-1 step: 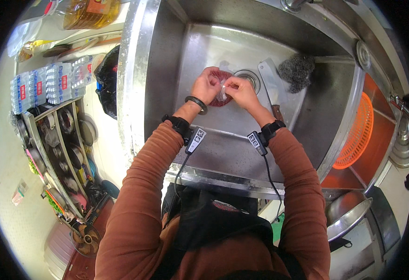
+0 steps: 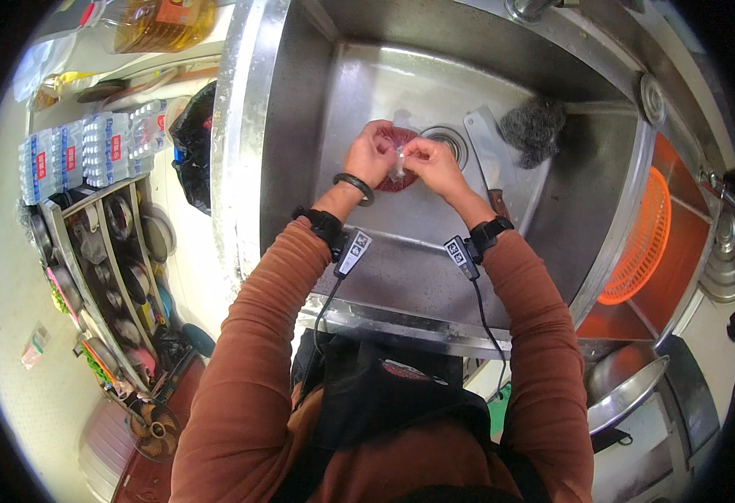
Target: The person stirs a simmering pot on the stove, then moves to the sink to open a plastic bag containing red meat and adds it to the pot. The person uses a ladle to stir the contents.
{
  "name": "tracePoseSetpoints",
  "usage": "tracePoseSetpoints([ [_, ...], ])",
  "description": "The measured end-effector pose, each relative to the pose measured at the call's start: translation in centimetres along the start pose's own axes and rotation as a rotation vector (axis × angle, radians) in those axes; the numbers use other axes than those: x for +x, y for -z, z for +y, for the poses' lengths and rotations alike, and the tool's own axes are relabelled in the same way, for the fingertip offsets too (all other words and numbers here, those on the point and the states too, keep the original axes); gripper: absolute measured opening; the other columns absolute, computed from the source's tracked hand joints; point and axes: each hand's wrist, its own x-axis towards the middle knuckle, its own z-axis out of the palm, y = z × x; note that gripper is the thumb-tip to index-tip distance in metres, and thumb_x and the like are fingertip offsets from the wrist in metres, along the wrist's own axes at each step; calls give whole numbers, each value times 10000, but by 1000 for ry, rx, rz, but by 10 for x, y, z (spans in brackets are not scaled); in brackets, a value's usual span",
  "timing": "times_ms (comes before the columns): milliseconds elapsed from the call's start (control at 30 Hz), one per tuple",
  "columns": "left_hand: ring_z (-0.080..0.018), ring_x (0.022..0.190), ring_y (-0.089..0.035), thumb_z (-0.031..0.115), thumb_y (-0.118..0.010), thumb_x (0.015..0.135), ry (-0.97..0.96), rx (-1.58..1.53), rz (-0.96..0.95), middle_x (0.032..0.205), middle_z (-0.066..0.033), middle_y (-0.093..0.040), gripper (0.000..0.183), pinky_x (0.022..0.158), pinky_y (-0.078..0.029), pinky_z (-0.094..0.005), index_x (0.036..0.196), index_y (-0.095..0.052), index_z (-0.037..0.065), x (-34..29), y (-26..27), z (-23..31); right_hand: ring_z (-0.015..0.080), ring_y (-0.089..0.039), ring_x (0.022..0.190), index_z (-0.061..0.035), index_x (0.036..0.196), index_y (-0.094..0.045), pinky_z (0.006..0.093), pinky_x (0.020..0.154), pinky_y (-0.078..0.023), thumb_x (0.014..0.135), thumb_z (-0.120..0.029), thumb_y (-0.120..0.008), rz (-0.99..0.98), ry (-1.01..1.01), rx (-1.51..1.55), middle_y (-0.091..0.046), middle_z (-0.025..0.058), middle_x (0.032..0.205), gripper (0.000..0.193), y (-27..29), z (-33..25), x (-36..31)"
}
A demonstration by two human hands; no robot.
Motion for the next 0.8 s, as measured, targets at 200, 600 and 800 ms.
tracePoseSetpoints([
  [200, -110, 687, -597, 18, -611, 821, 18, 119, 22, 772, -55, -647, 436, 630, -486, -264, 1245, -510, -5, 5, 10, 0, 65, -573, 640, -95, 936, -671, 211, 563, -446, 880, -204, -659, -356, -244, 442, -634, -12, 742, 122, 24, -22, -14],
  [600, -176, 760, -640, 86, -585, 904, -21, 5, -169, 849, -96, -647, 451, 641, -530, -317, 1331, -453, 34, -7, 10, 7, 366, -609, 977, -97, 1034, -607, 471, 824, -505, 787, -117, -632, 23, 219, -713, -588, 137, 1098, 249, -9, -11, -5],
  [800, -378, 892, -656, 130, -644, 813, -99, 568, -59, 974, -225, -668, 488, 788, -518, -441, 1281, -528, 54, -33, 47, 32, 400, -602, 952, -47, 834, -612, 476, 752, -480, 822, -178, -583, 204, 10, -617, -634, 185, 902, 135, 24, -12, -10],
])
